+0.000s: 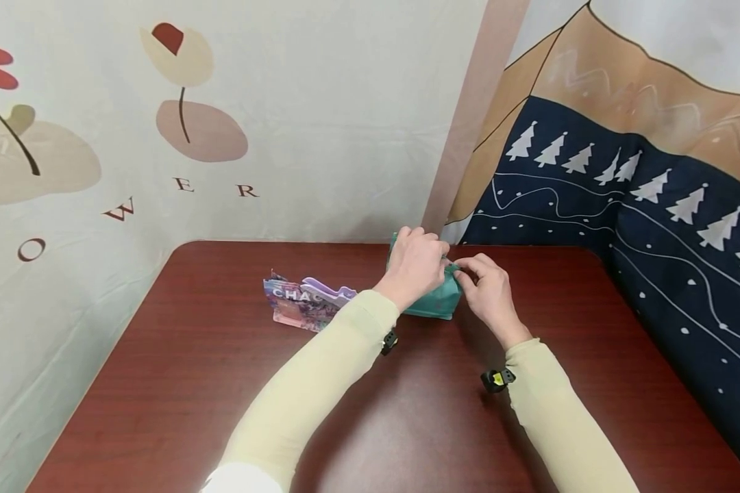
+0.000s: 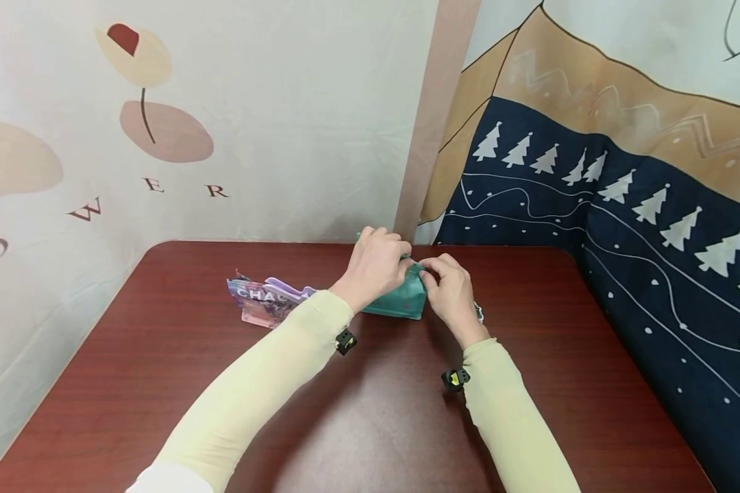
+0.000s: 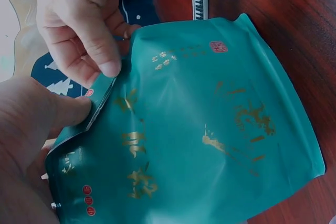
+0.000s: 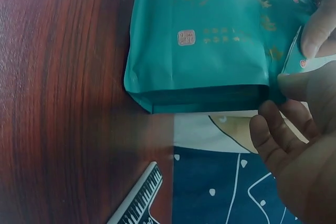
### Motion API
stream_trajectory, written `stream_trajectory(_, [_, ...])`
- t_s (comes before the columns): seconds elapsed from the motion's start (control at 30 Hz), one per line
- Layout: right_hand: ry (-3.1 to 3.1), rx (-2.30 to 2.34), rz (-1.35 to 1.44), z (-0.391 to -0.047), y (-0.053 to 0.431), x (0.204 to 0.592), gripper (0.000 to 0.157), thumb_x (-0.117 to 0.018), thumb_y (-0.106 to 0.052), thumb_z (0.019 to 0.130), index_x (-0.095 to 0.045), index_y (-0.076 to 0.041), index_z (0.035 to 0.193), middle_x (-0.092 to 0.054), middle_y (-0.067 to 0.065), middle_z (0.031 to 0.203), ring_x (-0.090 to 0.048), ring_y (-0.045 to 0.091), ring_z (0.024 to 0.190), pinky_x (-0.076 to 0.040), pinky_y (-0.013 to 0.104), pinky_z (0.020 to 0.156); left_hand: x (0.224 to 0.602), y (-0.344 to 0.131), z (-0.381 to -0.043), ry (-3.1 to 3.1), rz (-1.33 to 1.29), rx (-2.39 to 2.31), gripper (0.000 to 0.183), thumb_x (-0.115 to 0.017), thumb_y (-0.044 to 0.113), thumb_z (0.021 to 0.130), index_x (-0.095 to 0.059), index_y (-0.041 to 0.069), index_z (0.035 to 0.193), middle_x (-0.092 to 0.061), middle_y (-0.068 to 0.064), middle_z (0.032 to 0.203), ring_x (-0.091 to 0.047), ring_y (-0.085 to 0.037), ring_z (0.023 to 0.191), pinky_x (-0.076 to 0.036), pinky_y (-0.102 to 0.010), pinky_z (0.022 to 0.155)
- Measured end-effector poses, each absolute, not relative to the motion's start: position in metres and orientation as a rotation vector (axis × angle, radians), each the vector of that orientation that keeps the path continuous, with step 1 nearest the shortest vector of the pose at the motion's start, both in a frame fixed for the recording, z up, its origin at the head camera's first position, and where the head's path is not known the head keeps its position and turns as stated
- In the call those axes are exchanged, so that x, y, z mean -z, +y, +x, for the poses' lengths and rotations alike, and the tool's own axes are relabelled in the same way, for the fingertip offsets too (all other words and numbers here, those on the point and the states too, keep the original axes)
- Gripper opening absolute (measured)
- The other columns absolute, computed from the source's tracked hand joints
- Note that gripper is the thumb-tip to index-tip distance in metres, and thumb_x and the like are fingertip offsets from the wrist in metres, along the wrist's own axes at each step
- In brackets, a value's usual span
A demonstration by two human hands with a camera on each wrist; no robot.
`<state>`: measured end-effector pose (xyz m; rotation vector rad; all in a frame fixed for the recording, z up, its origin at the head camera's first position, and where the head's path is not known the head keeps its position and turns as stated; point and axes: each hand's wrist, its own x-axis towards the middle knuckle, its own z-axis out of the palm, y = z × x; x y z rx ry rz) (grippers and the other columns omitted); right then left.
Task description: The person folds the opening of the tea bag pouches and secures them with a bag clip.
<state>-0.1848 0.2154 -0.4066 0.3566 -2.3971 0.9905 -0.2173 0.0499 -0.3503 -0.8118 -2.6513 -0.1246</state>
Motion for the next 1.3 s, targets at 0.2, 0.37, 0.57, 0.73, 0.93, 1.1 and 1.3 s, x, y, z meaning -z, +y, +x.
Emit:
stream_trajectory(0.2, [-2.433,-0.958,0.382,-0.188,0.216,0.403,0.014,-0.075,0.0,0.092,-0.078,-0.001,0.105,-0.07,0.013,0.094,-0.058,0.024,0.075,-0.043,0.028,0.065,0.348,0.048,-0.217,-2.679,-0.8,0.134,0.014,-0.069,0.028,0.098,-0.082,0.026,0.095,-0.073,0.008,0.087,-0.059,-0.014,0.08,-0.042,-0.032,0.082])
stream_trajectory(0.37, [-2.444,-0.951,0.411,-0.191,0.212,0.399,0.014,-0.074,-0.005,0.094,-0.078,-0.001,0.107,-0.071,0.014,0.093,-0.059,0.029,0.081,-0.046,0.035,0.068,0.348,0.046,-0.219,-2.676,-0.801,0.172,0.013,-0.07,0.025,0.099,-0.083,0.024,0.096,-0.074,0.007,0.086,-0.061,-0.013,0.079,-0.041,-0.032,0.08])
stream_trajectory(0.57, [-2.412,-0.97,0.381,-0.19,0.209,0.398,0.01,-0.076,-0.004,0.092,-0.079,0.0,0.101,-0.072,0.016,0.093,-0.059,0.033,0.088,-0.045,0.041,0.072,0.343,0.041,-0.22,-2.702,-0.861,0.11,0.015,-0.068,0.031,0.101,-0.082,0.025,0.102,-0.075,0.006,0.089,-0.062,-0.015,0.083,-0.041,-0.034,0.084])
stream_trajectory(0.73, [-2.385,-0.96,0.385,-0.189,0.209,0.399,0.008,-0.077,-0.004,0.091,-0.079,0.0,0.098,-0.071,0.015,0.094,-0.059,0.032,0.088,-0.045,0.041,0.071,0.331,0.035,-0.22,-2.762,-0.836,0.042,0.014,-0.066,0.029,0.101,-0.08,0.029,0.1,-0.074,0.008,0.091,-0.059,-0.016,0.087,-0.04,-0.037,0.089])
stream_trajectory(0.93, [-2.417,-0.968,0.381,-0.189,0.21,0.402,0.01,-0.075,-0.001,0.092,-0.077,0.002,0.101,-0.071,0.016,0.098,-0.06,0.034,0.092,-0.047,0.044,0.076,0.328,0.036,-0.222,-2.778,-0.849,0.122,0.022,-0.065,0.016,0.098,-0.079,0.027,0.084,-0.072,0.008,0.079,-0.062,-0.014,0.08,-0.038,-0.036,0.087])
stream_trajectory(1.1, [-2.458,-0.98,0.372,-0.187,0.21,0.402,0.012,-0.072,0.004,0.092,-0.075,0.003,0.104,-0.069,0.018,0.102,-0.062,0.036,0.099,-0.052,0.049,0.085,0.332,0.034,-0.224,-2.754,-0.855,0.173,0.028,-0.064,0.013,0.098,-0.078,0.027,0.078,-0.071,0.009,0.072,-0.065,-0.01,0.075,-0.037,-0.035,0.086])
stream_trajectory(1.3, [-2.477,-0.942,0.327,-0.187,0.209,0.401,0.011,-0.07,0.007,0.091,-0.075,0.002,0.1,-0.065,0.017,0.093,-0.063,0.035,0.089,-0.053,0.048,0.079,0.335,0.029,-0.225,-2.787,-0.903,0.255,0.015,-0.066,0.021,0.102,-0.08,0.022,0.097,-0.076,0.005,0.091,-0.068,-0.014,0.086,-0.045,-0.031,0.083])
